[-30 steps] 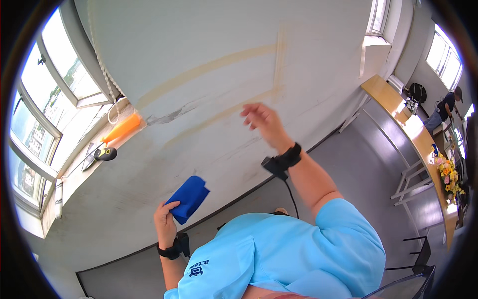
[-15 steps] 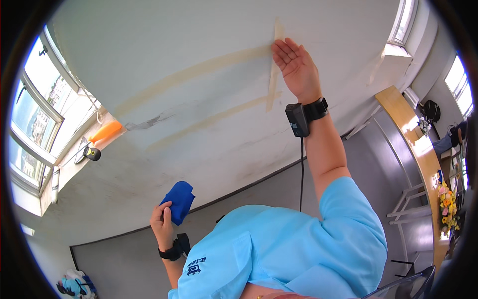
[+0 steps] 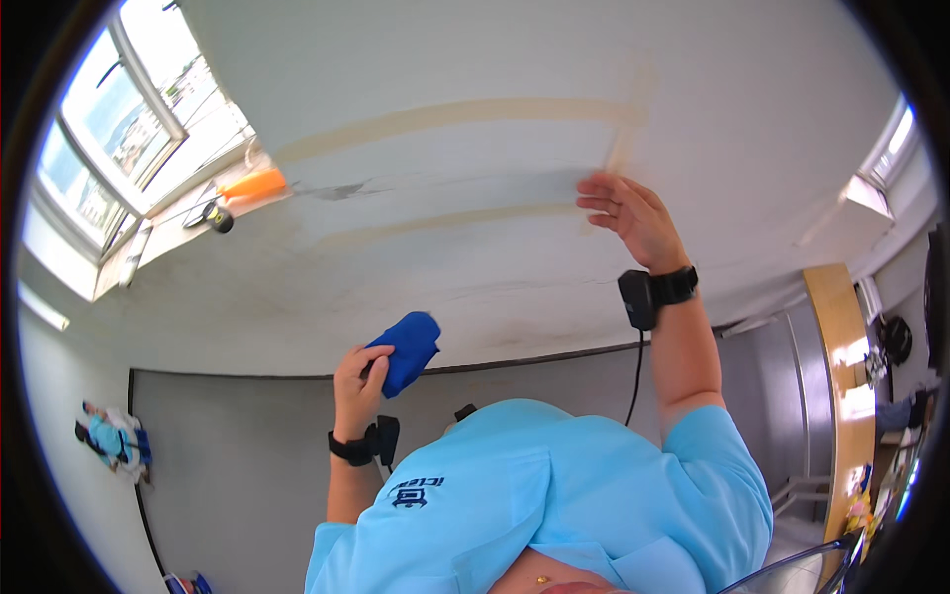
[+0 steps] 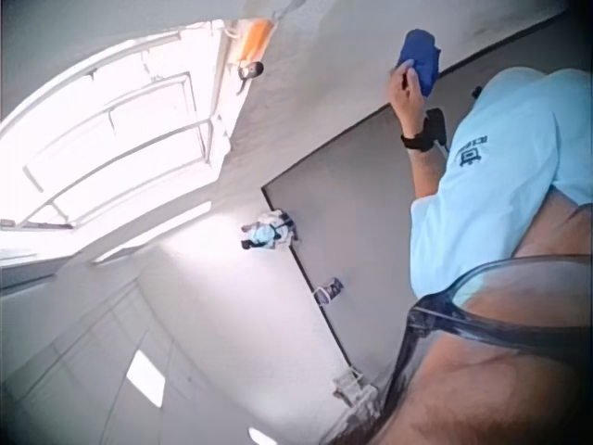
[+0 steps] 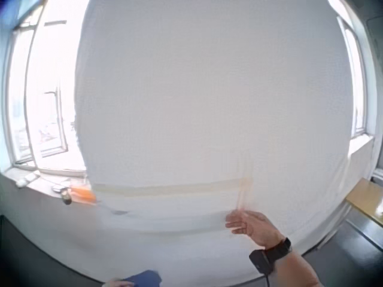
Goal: Prepare and repair a wall by applying masking tape and scraping the surface.
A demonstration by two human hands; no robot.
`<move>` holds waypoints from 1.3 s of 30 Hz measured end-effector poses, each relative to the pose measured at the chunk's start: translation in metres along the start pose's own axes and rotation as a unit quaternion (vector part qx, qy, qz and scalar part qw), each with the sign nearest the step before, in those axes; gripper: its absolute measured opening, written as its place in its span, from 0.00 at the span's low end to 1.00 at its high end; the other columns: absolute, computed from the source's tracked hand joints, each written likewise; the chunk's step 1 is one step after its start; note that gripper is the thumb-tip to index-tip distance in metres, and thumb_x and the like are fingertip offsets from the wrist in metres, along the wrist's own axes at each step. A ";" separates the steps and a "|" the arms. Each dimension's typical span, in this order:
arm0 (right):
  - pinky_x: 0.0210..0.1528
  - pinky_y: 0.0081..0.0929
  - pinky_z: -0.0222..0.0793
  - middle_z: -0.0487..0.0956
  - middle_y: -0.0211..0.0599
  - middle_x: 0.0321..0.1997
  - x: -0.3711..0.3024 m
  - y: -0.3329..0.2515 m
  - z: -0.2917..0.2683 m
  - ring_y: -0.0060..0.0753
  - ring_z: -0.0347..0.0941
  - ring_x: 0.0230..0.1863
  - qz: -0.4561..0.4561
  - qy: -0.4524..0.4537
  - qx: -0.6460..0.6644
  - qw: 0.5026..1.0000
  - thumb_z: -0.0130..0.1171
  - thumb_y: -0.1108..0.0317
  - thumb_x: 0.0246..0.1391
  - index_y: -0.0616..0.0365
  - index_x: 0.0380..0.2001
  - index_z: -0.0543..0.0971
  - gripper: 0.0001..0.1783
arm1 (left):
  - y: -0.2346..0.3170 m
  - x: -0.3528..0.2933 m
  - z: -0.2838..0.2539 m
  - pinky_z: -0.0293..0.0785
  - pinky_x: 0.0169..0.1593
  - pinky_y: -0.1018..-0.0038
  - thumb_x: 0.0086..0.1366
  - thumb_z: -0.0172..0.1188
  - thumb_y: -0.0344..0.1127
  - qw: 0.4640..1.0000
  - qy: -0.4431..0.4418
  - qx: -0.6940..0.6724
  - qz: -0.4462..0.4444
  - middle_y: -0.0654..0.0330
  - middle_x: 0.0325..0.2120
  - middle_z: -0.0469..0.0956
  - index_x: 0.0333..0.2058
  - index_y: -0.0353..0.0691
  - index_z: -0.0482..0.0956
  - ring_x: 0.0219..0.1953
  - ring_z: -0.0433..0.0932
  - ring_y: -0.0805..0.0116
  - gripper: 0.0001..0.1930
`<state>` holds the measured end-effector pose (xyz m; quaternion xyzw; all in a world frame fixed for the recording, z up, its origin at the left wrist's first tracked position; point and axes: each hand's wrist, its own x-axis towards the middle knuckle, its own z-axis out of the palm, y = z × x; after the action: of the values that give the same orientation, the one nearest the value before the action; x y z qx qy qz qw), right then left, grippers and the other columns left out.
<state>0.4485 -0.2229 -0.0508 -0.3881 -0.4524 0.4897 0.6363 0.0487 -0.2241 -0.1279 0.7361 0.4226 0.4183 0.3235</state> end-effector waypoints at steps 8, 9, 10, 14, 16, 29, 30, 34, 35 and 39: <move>0.45 0.22 0.63 0.73 0.35 0.43 -0.021 0.042 0.047 0.26 0.68 0.43 0.002 -0.138 -0.244 0.960 0.51 0.71 0.49 0.60 0.45 0.69 0.17 | 0.029 0.019 0.020 0.69 0.33 0.74 0.49 0.52 0.20 0.989 -0.076 0.123 0.034 0.56 0.33 0.71 0.31 0.41 0.75 0.30 0.72 0.60 0.11; 0.48 0.26 0.62 0.72 0.37 0.45 -0.027 0.041 0.066 0.32 0.67 0.45 -0.066 -0.174 -0.358 0.915 0.57 0.68 0.44 0.59 0.46 0.68 0.23 | 0.029 0.023 0.023 0.69 0.33 0.73 0.49 0.51 0.20 0.975 -0.122 0.158 0.099 0.56 0.34 0.71 0.32 0.42 0.75 0.31 0.72 0.60 0.11; 0.48 0.26 0.62 0.72 0.37 0.45 -0.028 0.050 0.083 0.32 0.67 0.45 -0.069 -0.183 -0.356 0.914 0.57 0.68 0.44 0.59 0.46 0.68 0.23 | 0.030 0.025 0.023 0.70 0.34 0.72 0.50 0.51 0.19 0.953 -0.168 0.192 0.165 0.57 0.35 0.70 0.33 0.42 0.74 0.31 0.72 0.59 0.12; 0.47 0.31 0.62 0.73 0.41 0.43 -0.031 0.077 0.123 0.40 0.68 0.44 -0.146 -0.335 -0.380 0.850 0.62 0.61 0.38 0.58 0.45 0.69 0.28 | 0.048 0.025 0.017 0.70 0.35 0.71 0.50 0.50 0.19 0.954 -0.178 0.161 0.179 0.57 0.37 0.70 0.34 0.43 0.74 0.32 0.72 0.58 0.14; 0.38 0.26 0.66 0.76 0.43 0.33 -0.034 0.082 0.136 0.37 0.72 0.33 -0.005 -0.353 -0.377 0.856 0.57 0.66 0.42 0.61 0.41 0.71 0.20 | 0.043 0.024 0.012 0.69 0.37 0.72 0.51 0.50 0.19 0.967 -0.148 0.076 0.193 0.56 0.37 0.69 0.39 0.43 0.72 0.34 0.71 0.57 0.16; 0.37 0.22 0.66 0.76 0.37 0.34 -0.013 0.129 0.226 0.22 0.70 0.34 0.085 -0.344 -0.193 0.915 0.54 0.70 0.47 0.62 0.41 0.71 0.16 | -0.003 0.024 -0.097 0.69 0.36 0.79 0.53 0.56 0.26 0.982 -0.050 -0.168 -0.073 0.62 0.27 0.73 0.38 0.33 0.70 0.31 0.70 0.77 0.13; 0.37 0.22 0.66 0.75 0.36 0.36 -0.010 0.134 0.229 0.21 0.70 0.36 0.112 -0.332 -0.130 0.927 0.55 0.70 0.47 0.61 0.42 0.70 0.17 | -0.005 0.030 -0.115 0.69 0.37 0.81 0.54 0.54 0.25 0.975 -0.037 -0.203 -0.086 0.64 0.29 0.73 0.37 0.34 0.70 0.32 0.70 0.79 0.10; 0.38 0.21 0.65 0.74 0.36 0.39 0.014 0.133 0.256 0.23 0.70 0.37 0.008 -0.255 -0.155 0.954 0.56 0.70 0.46 0.60 0.45 0.68 0.20 | -0.020 0.050 -0.181 0.68 0.41 0.81 0.55 0.53 0.24 0.966 0.009 -0.255 -0.044 0.64 0.31 0.73 0.41 0.34 0.67 0.34 0.71 0.79 0.13; 0.39 0.23 0.65 0.73 0.37 0.40 0.021 0.121 0.272 0.28 0.70 0.38 -0.106 -0.215 -0.234 0.942 0.57 0.70 0.44 0.59 0.44 0.69 0.21 | -0.019 0.053 -0.196 0.68 0.41 0.81 0.55 0.52 0.25 0.964 0.038 -0.260 -0.037 0.63 0.32 0.73 0.44 0.34 0.65 0.35 0.71 0.78 0.16; 0.42 0.28 0.64 0.70 0.40 0.43 0.045 0.087 0.338 0.41 0.67 0.43 -0.377 -0.139 -0.364 0.840 0.59 0.71 0.40 0.56 0.43 0.69 0.22 | -0.039 0.068 -0.248 0.68 0.44 0.79 0.58 0.51 0.28 0.952 0.137 -0.274 0.020 0.59 0.37 0.71 0.50 0.35 0.59 0.39 0.71 0.75 0.20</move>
<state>0.1063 -0.1423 -0.0257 -0.3185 -0.7934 0.0609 0.5152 -0.1661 -0.1162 -0.0281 0.5631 0.3170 0.6214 0.4430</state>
